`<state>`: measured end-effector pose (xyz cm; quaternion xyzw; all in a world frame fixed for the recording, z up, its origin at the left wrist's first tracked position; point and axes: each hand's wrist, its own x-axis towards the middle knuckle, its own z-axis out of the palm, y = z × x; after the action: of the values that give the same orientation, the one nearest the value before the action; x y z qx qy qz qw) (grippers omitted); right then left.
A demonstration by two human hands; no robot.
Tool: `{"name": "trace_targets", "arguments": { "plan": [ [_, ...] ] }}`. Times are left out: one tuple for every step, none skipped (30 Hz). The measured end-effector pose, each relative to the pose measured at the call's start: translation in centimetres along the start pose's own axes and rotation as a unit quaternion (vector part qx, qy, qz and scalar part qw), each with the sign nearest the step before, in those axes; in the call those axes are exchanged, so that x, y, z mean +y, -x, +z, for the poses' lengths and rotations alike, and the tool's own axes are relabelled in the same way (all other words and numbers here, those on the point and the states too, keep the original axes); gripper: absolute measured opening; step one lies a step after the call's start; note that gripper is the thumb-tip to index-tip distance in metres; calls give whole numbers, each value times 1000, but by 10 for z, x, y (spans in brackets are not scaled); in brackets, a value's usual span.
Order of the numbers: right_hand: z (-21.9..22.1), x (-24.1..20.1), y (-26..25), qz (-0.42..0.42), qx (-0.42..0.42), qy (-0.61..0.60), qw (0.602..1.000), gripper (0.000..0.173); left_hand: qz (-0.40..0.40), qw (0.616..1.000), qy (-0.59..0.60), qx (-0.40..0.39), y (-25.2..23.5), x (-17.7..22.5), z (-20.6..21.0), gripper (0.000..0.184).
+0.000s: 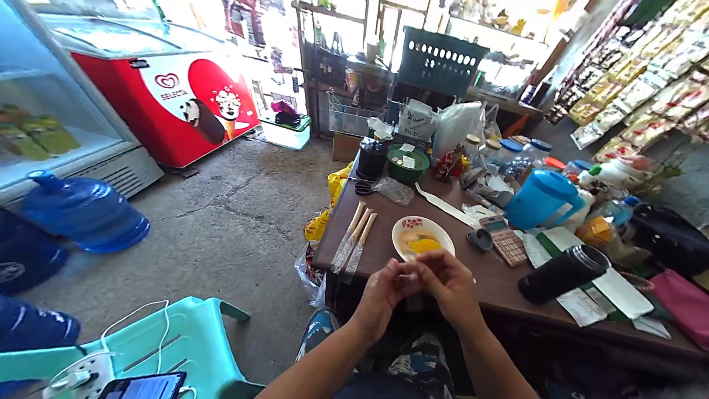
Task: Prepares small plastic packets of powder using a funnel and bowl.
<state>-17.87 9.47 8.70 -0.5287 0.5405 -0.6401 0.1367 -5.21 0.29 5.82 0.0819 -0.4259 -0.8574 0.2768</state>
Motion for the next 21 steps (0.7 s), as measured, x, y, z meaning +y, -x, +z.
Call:
{"name": "trace_targets", "arguments": {
  "plan": [
    [1, 3, 6, -5, -14, 17, 1000, 15, 4, 1000, 1, 21, 2, 0, 0, 39],
    [3, 7, 12, -7, -23, 33, 999, 16, 10, 999, 3, 40, 3, -2, -1, 28],
    [4, 11, 18, -8, -30, 45, 998, 18, 19, 998, -1, 54, 5, -4, -3, 20],
    [6, 15, 24, -4, -36, 49, 998, 19, 29, 998, -11, 61, 7, -7, -6, 15],
    [7, 19, 29, 0, -39, 48, 998, 20, 40, 997, -26, 63, 10, -10, -10, 12],
    [7, 22, 34, 6, -41, 45, 998, 19, 49, 996, -39, 63, 12, -13, -13, 11],
    [8, 25, 39, 13, -42, 41, 998, 19, 55, 995, -48, 63, 14, -15, -15, 10],
    [9, 27, 42, 21, -44, 37, 998, 19, 56, 995, -49, 64, 16, -16, -17, 10],
    [9, 28, 45, 30, -45, 35, 998, 20, 56, 995, -47, 68, 18, -15, -18, 10],
    [10, 29, 48, 37, -48, 36, 998, 19, 57, 995, -41, 74, 20, -14, -19, 10],
    [10, 29, 50, 43, -52, 38, 997, 19, 61, 994, -33, 79, 21, -13, -21, 12],
    [10, 30, 52, 47, -56, 38, 997, 17, 70, 994, -29, 81, 22, -12, -23, 12],
    [10, 31, 54, 52, -60, 39, 996, 17, 82, 993, -28, 82, 22, -11, -25, 13],
    [10, 32, 56, 58, -64, 39, 995, 16, 94, 992, -28, 82, 22, -10, -28, 13],
    [11, 33, 58, 64, -69, 41, 995, 16, 104, 991, -29, 83, 22, -8, -30, 13],
    [11, 35, 60, 67, -73, 44, 994, 15, 111, 990, -28, 83, 22, -6, -33, 12],
    [12, 37, 62, 69, -78, 50, 993, 14, 115, 989, -26, 83, 23, -4, -36, 12],
    [13, 38, 64, 72, -84, 60, 992, 14, 119, 989, -23, 85, 24, -3, -37, 11],
    [14, 39, 66, 74, -90, 72, 991, 14, 123, 989, -18, 86, 25, -1, -39, 11],
    [16, 40, 68, 77, -97, 85, 989, 13, 129, 988, -14, 87, 26, 1, -41, 10],
    [17, 42, 70, 79, -104, 96, 987, 13, 137, 987, -13, 86, 27, 2, -42, 10]
  ]
}}
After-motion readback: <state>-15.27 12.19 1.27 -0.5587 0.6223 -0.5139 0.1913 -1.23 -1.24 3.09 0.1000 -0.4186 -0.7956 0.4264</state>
